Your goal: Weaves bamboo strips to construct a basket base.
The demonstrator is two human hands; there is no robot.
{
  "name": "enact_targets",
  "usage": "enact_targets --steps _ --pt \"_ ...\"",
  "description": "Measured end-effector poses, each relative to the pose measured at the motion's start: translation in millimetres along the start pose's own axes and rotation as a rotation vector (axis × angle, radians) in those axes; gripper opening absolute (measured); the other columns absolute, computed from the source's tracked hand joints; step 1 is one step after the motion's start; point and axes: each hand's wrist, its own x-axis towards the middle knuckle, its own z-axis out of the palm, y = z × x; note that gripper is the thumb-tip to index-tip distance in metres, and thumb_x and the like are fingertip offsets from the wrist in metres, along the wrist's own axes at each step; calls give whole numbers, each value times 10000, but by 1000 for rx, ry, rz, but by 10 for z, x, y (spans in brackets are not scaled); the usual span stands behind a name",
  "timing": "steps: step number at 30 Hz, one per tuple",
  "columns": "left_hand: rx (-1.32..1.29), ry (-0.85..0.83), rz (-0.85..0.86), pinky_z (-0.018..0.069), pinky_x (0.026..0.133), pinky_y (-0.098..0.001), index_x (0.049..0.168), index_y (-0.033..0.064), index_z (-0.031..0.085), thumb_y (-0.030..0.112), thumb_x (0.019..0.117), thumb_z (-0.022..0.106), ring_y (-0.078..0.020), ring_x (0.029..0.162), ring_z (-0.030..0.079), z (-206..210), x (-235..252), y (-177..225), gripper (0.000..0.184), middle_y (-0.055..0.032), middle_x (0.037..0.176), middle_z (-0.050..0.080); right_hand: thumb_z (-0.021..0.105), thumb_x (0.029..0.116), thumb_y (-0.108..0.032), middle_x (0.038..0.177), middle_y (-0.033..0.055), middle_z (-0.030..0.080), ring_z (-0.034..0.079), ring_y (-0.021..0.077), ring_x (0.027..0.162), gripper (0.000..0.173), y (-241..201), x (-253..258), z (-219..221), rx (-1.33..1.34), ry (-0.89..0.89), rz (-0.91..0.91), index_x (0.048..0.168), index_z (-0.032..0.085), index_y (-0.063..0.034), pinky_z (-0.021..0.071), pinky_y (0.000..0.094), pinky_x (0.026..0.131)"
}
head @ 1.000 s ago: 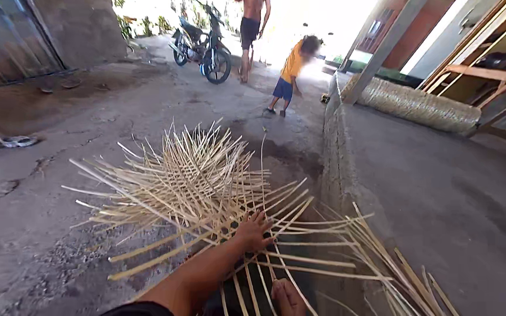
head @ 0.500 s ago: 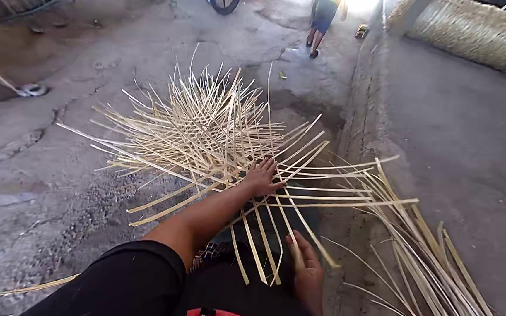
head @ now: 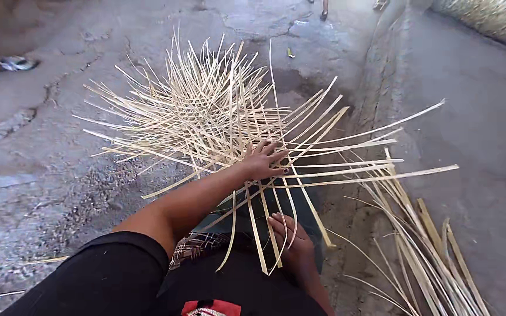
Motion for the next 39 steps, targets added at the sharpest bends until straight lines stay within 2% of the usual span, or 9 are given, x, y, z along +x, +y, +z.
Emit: enact_targets --steps 4,8,10,12,15,17,20,26,39 --pt "50 14 -9 -11 1144 -793 1567 520 314 783 950 358 -382 1578 68 190 -33 -60 672 24 1719 172 609 1037 -218 1177 119 737 637 260 1265 218 -41 268 138 105 7 -19 1118 733 -59 509 401 1109" --pt "8 -26 -34 -33 1123 -814 1552 538 334 762 953 396 -377 1582 37 219 9 -47 643 42 1720 161 517 1080 -260 1231 152 704 627 264 1270 287 -70 576 230 321 -2 30 1062 669 -17 511 448 1102" --pt "-7 -45 -40 -30 1110 -827 1546 535 351 733 954 450 -385 1580 33 227 32 -32 633 40 1721 158 515 1081 -235 1034 66 736 709 175 1055 246 -36 657 328 509 25 123 1073 642 -24 557 418 1032" --pt "-18 -45 -45 -31 1110 -825 1539 539 361 719 942 494 -389 1579 33 278 71 -25 638 26 1718 175 471 1084 -181 845 -14 659 653 82 813 211 9 695 422 673 69 259 987 616 -63 571 291 820" --pt "-23 -27 -59 -30 1116 -815 1545 551 334 749 935 464 -385 1579 32 308 78 13 655 25 1718 171 447 1072 -119 766 -46 616 574 33 688 270 14 699 425 838 103 420 890 642 -75 519 215 687" --pt "-8 -5 -72 -44 1133 -795 1552 545 323 788 926 417 -365 1583 41 348 60 28 678 29 1715 183 459 1060 -102 759 -48 605 545 14 671 278 -24 628 396 836 101 464 860 649 -74 482 184 653" --pt "-7 55 -75 -16 1156 -772 1548 496 378 809 897 433 -341 1582 94 456 37 78 724 36 1696 249 491 1048 -104 764 -47 592 533 6 685 264 -92 506 351 762 88 468 840 650 -72 458 173 645" --pt "35 3 -84 -38 1172 -748 1560 491 353 817 898 413 -314 1588 73 462 -22 196 741 65 1702 225 528 1037 -109 746 -46 564 516 9 685 260 -196 396 308 695 100 478 805 642 -72 432 163 636" --pt "66 4 -39 -13 1166 -760 1583 478 312 792 903 451 -312 1585 95 460 -56 261 762 71 1703 221 518 1041 -121 772 -63 583 533 -18 714 255 -344 213 210 592 121 477 826 648 -78 449 141 655"
